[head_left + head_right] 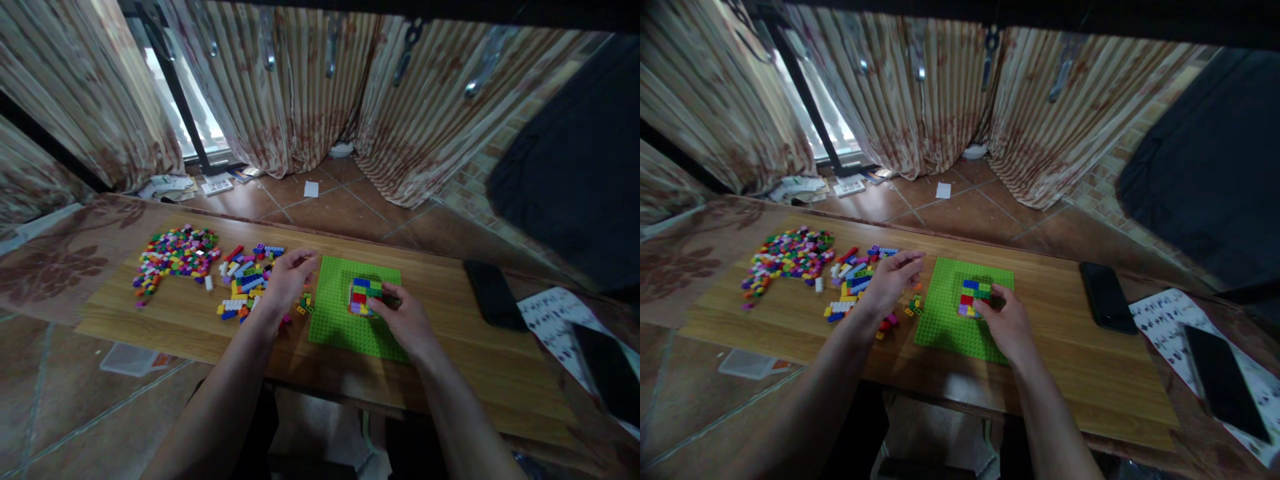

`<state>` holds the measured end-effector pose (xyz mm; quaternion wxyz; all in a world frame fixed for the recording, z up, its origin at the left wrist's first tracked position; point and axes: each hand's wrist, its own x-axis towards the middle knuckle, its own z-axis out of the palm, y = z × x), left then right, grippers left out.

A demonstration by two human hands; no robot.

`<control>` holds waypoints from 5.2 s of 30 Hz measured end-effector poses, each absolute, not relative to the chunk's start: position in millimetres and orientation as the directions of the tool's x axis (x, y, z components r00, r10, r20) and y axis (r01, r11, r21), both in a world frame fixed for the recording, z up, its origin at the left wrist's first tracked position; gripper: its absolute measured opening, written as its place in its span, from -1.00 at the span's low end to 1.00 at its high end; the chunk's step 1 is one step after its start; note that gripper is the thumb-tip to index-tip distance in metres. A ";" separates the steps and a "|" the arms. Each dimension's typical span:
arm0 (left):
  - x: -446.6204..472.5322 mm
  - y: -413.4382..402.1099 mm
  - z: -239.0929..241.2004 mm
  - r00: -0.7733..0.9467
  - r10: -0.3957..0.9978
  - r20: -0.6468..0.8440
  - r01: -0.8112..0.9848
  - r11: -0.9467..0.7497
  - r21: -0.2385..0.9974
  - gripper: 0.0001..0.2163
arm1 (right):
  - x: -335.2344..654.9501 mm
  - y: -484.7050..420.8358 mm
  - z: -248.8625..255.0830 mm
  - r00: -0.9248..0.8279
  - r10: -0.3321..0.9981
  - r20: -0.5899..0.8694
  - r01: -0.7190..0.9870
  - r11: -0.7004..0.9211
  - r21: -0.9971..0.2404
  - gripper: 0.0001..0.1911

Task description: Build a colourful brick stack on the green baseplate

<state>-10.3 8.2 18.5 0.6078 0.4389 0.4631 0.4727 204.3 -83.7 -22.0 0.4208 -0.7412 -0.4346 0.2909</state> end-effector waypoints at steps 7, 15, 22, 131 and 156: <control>-42.4 16.2 29.6 -0.008 0.991 -0.133 -0.246 0.127 0.961 -0.71 | 205.3 -84.5 -23.0 0.431 0.901 -0.050 0.467 -0.270 -0.842 -0.36; -69.2 23.9 32.7 -0.114 0.985 -0.132 -0.289 0.095 0.953 -0.70 | 205.9 -92.5 0.9 0.533 0.841 0.098 0.546 -0.252 -0.799 -0.42; -67.3 24.2 34.2 -0.115 0.983 -0.145 -0.301 0.104 0.948 -0.71 | 129.1 -107.6 10.0 0.090 0.938 0.333 0.578 0.223 -0.785 -0.83; -31.3 -11.4 20.5 0.801 0.581 -0.147 0.158 0.033 0.987 -0.82 | 119.6 -82.4 4.4 0.293 0.878 0.379 0.614 0.131 -0.778 -0.75; -29.1 -10.6 21.8 0.737 0.646 -0.201 0.134 0.151 0.979 -0.72 | 119.6 -84.1 6.2 0.271 0.893 0.359 0.623 0.122 -0.773 -0.73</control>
